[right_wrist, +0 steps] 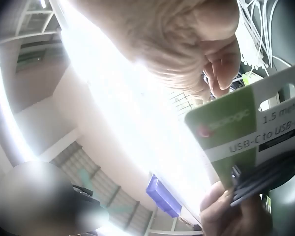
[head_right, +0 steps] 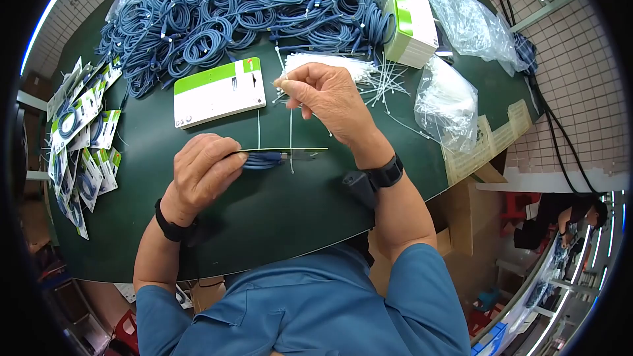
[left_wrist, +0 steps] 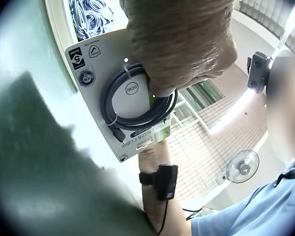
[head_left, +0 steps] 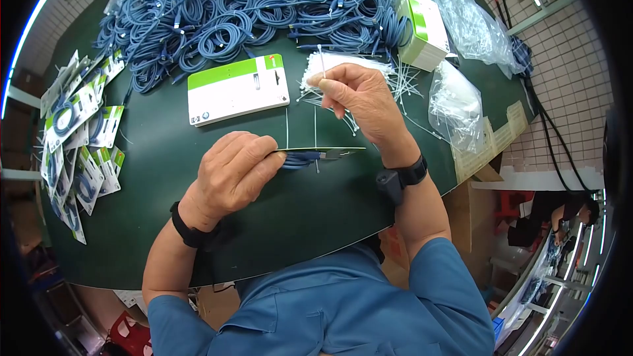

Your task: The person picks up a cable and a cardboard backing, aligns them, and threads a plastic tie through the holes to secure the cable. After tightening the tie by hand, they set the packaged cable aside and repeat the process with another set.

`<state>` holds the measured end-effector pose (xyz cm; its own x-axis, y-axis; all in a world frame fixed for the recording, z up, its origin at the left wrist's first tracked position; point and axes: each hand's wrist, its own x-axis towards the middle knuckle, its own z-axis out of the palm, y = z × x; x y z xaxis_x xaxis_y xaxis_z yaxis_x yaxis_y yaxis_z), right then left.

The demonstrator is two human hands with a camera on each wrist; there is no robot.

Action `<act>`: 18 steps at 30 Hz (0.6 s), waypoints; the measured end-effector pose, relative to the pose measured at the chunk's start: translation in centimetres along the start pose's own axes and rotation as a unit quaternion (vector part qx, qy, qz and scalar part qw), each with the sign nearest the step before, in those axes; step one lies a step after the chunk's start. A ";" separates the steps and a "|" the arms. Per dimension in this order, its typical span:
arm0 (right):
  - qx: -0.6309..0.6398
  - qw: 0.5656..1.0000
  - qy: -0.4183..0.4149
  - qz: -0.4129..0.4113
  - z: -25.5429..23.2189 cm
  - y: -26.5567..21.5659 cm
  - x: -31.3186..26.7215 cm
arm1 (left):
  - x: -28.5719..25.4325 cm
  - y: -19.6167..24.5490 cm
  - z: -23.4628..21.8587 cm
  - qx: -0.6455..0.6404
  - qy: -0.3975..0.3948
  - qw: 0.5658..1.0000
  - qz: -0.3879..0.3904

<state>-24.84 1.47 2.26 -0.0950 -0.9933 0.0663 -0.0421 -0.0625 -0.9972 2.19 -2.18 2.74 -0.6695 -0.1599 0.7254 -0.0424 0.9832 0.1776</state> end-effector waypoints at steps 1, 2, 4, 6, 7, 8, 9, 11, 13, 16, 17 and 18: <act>0.016 0.999 -0.010 0.033 0.2 -0.6 -0.1 | -0.2 -0.1 0.2 0.000 -0.002 1.000 0.003; 0.032 0.997 -0.019 0.067 0.3 -1.1 -0.2 | -0.3 -0.1 0.5 -0.002 -0.004 1.000 0.006; 0.050 0.993 -0.027 0.100 0.3 -1.1 -0.2 | -0.4 -0.2 0.7 -0.004 -0.008 1.000 0.010; 0.005 0.995 -0.037 0.093 0.3 -0.3 0.0 | -0.5 -0.2 0.8 0.003 -0.012 1.000 0.011; -0.017 0.995 -0.042 0.089 0.3 -0.1 0.1 | -0.5 -0.2 0.8 0.006 -0.014 1.000 0.010; -0.015 0.995 -0.044 0.090 0.4 0.0 0.2 | -0.6 -0.2 0.8 0.007 -0.015 1.000 0.009; -0.025 0.995 -0.045 0.090 0.4 0.0 0.2 | -0.6 -0.2 0.9 0.008 -0.014 1.000 0.009; -0.043 0.994 -0.047 0.090 0.4 0.0 0.2 | -0.7 -0.2 0.9 0.008 -0.012 1.000 0.010; -0.046 0.994 -0.048 0.087 0.5 0.0 0.3 | -0.6 -0.2 1.0 0.010 -0.007 1.000 0.011; -0.056 0.994 -0.046 0.081 0.5 0.1 0.6 | -0.6 -0.5 1.1 0.011 0.004 1.000 0.016; -0.068 0.994 -0.048 0.074 0.4 0.1 0.8 | -0.6 -0.6 1.0 0.008 0.001 1.000 0.014; -0.080 0.993 -0.050 0.068 0.3 0.2 0.9 | -0.7 -0.7 0.9 0.004 -0.002 1.000 0.011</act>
<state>-24.60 0.49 2.06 -0.0114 -0.9967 -0.0799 -0.1940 0.0806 -0.9777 2.01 -2.63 1.46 -0.6728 -0.1384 0.7267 -0.0345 0.9871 0.1561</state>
